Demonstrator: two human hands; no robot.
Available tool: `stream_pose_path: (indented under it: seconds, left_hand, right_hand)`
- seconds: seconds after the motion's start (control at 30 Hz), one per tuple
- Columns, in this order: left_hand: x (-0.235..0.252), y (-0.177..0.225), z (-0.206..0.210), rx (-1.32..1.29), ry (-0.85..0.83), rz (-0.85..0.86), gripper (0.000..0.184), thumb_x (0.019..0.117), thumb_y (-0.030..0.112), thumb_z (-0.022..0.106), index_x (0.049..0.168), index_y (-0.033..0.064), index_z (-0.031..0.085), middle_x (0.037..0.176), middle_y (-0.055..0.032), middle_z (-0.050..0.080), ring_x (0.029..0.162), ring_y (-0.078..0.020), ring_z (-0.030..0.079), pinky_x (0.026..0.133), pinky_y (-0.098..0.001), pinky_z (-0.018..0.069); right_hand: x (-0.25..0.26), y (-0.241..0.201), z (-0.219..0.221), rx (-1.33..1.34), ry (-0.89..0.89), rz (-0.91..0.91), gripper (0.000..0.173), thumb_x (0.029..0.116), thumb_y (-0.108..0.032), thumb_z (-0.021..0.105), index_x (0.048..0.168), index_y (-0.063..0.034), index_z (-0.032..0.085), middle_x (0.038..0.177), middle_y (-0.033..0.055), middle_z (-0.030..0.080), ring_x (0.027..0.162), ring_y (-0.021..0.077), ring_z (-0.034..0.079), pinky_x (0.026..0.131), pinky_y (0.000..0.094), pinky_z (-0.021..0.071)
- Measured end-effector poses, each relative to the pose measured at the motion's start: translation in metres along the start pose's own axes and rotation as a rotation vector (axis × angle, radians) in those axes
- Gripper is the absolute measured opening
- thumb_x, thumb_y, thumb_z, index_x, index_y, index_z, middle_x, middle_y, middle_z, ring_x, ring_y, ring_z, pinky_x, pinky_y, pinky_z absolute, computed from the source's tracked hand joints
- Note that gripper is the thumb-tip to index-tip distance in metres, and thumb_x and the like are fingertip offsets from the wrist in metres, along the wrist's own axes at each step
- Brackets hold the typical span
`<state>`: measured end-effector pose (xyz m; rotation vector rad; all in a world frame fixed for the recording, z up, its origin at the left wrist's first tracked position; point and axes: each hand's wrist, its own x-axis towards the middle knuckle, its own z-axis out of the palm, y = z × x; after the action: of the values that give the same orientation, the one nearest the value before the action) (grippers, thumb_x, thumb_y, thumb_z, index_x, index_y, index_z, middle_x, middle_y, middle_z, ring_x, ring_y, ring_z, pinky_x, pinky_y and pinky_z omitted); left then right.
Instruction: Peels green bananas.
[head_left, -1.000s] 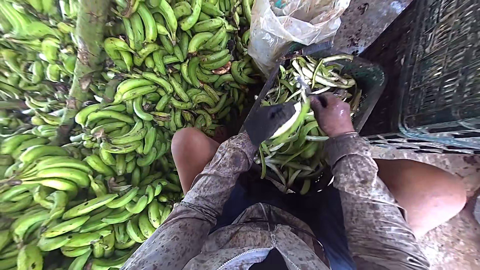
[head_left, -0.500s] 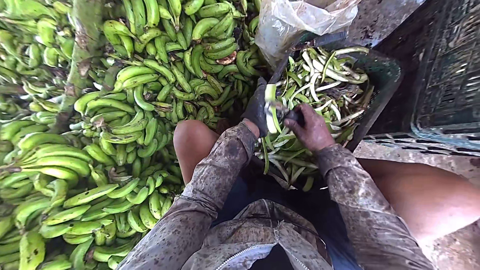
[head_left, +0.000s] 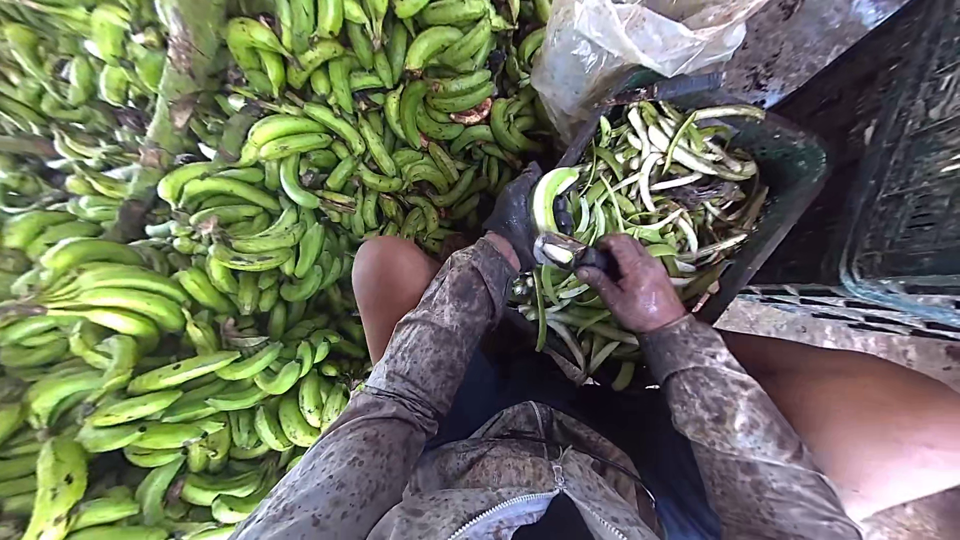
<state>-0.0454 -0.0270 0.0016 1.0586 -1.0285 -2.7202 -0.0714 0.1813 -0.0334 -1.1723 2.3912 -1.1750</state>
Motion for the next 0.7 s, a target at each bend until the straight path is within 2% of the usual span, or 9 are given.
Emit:
stream_pose_path:
  seconds: [0.13,0.2,0.27,0.3,0.37,0.47,0.57,0.63,0.7]
  left_hand:
    - [-0.008,-0.009,0.006,0.111,-0.095,0.012,0.039,0.1111,0.040,0.031,0.110,0.0113,0.058,0.081,-0.0042,0.062,0.069,-0.0128,0.063,0.062,-0.0290,0.0569]
    - [-0.011,-0.008,0.006,0.157,-0.163,-0.043,0.039,0.1114,0.040,0.030,0.114,0.0123,0.057,0.083,-0.0044,0.062,0.070,-0.0132,0.063,0.062,-0.0295,0.0569]
    - [-0.012,-0.015,0.005,0.172,-0.213,-0.083,0.046,0.1110,0.045,0.025,0.106,0.0134,0.057,0.073,-0.0034,0.058,0.056,-0.0126,0.057,0.048,-0.0275,0.0517]
    - [-0.013,-0.018,0.003,0.156,-0.249,-0.066,0.045,0.1114,0.045,0.023,0.112,0.0134,0.056,0.075,-0.0034,0.058,0.057,-0.0123,0.057,0.050,-0.0270,0.0529]
    - [-0.015,-0.020,-0.003,0.089,-0.308,0.041,0.046,0.1117,0.041,0.025,0.124,0.0103,0.057,0.089,-0.0064,0.064,0.072,-0.0145,0.064,0.066,-0.0310,0.0585]
    - [-0.009,-0.007,-0.007,0.010,-0.303,0.091,0.061,0.1077,0.057,0.023,0.110,0.0087,0.060,0.071,-0.0047,0.055,0.053,-0.0153,0.055,0.048,-0.0293,0.0520]
    - [0.000,-0.002,-0.006,0.201,-0.049,0.236,0.066,0.1063,0.063,0.024,0.107,0.0077,0.060,0.068,-0.0074,0.055,0.050,-0.0177,0.055,0.046,-0.0328,0.0524]
    - [0.001,-0.012,-0.003,0.429,0.059,0.397,0.064,0.1090,0.057,0.024,0.112,0.0063,0.062,0.079,-0.0084,0.061,0.062,-0.0163,0.060,0.056,-0.0344,0.0560]
    - [-0.008,-0.022,0.000,0.789,-0.001,0.622,0.058,0.1120,0.044,0.026,0.125,0.0023,0.064,0.109,-0.0103,0.069,0.099,-0.0128,0.067,0.091,-0.0353,0.0567]
  right_hand:
    - [0.016,0.010,0.002,-0.035,-0.047,0.020,0.050,0.1006,-0.044,0.063,0.124,0.0005,0.062,0.121,0.0233,0.066,0.100,0.0380,0.070,0.087,0.0574,0.0568]
    - [0.023,0.014,-0.001,-0.028,-0.020,0.020,0.049,0.1008,-0.042,0.063,0.123,0.0013,0.061,0.119,0.0234,0.066,0.099,0.0376,0.070,0.087,0.0570,0.0568]
    - [0.028,0.017,-0.007,-0.002,0.034,0.168,0.047,0.1023,-0.037,0.064,0.127,0.0033,0.060,0.118,0.0248,0.067,0.104,0.0391,0.069,0.092,0.0594,0.0547]
    - [0.030,0.020,-0.012,0.016,0.078,0.283,0.047,0.1038,-0.036,0.062,0.129,0.0028,0.058,0.117,0.0250,0.067,0.106,0.0389,0.068,0.095,0.0595,0.0535]
    - [0.031,0.028,-0.018,0.033,0.154,0.508,0.049,0.1066,-0.040,0.055,0.130,0.0031,0.057,0.113,0.0267,0.068,0.106,0.0403,0.068,0.096,0.0605,0.0512]
    - [0.025,0.034,-0.021,0.031,0.138,0.703,0.055,0.1064,-0.045,0.054,0.130,0.0049,0.058,0.113,0.0306,0.066,0.107,0.0467,0.065,0.095,0.0666,0.0477]
    - [0.020,0.027,-0.030,0.028,0.130,0.762,0.064,0.0980,-0.048,0.068,0.135,0.0026,0.056,0.121,0.0297,0.065,0.115,0.0461,0.063,0.100,0.0674,0.0461]
    - [0.017,0.020,-0.042,0.067,0.180,0.760,0.068,0.0926,-0.046,0.076,0.136,0.0027,0.056,0.121,0.0290,0.065,0.113,0.0452,0.064,0.099,0.0668,0.0468]
    - [0.011,0.013,-0.047,0.271,0.259,0.719,0.053,0.0930,-0.043,0.075,0.125,-0.0023,0.063,0.100,0.0161,0.067,0.084,0.0275,0.064,0.078,0.0500,0.0542]
